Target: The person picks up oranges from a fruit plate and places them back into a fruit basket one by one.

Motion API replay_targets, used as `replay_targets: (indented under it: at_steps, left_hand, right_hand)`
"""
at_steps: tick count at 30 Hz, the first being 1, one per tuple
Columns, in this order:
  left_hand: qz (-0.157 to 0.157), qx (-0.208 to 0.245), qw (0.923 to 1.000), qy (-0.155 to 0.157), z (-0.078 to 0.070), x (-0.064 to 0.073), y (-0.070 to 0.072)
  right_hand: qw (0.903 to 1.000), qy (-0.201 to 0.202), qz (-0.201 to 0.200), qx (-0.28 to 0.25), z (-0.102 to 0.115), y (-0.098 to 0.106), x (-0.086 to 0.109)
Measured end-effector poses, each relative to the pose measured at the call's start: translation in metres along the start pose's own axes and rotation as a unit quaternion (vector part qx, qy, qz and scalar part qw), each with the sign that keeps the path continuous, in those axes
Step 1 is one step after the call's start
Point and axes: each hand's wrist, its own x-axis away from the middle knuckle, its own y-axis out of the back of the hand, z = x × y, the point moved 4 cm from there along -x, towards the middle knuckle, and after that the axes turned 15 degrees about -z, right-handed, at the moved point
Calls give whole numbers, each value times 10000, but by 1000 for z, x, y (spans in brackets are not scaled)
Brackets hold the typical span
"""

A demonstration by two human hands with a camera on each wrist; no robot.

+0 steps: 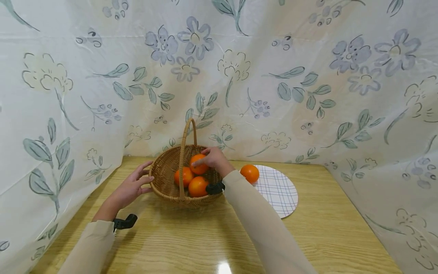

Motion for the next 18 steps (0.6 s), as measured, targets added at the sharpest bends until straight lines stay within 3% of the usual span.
replay_targets:
  at_steps: [9,18]
  left_hand:
    - [-48,4,10000,-19,-2,0,-2]
    - [-136,-13,9999,26,-3,-1,-6]
  right_hand:
    - [9995,152,-81,262,1,10,-1]
    - [9994,334,115,-48,1,21,-2]
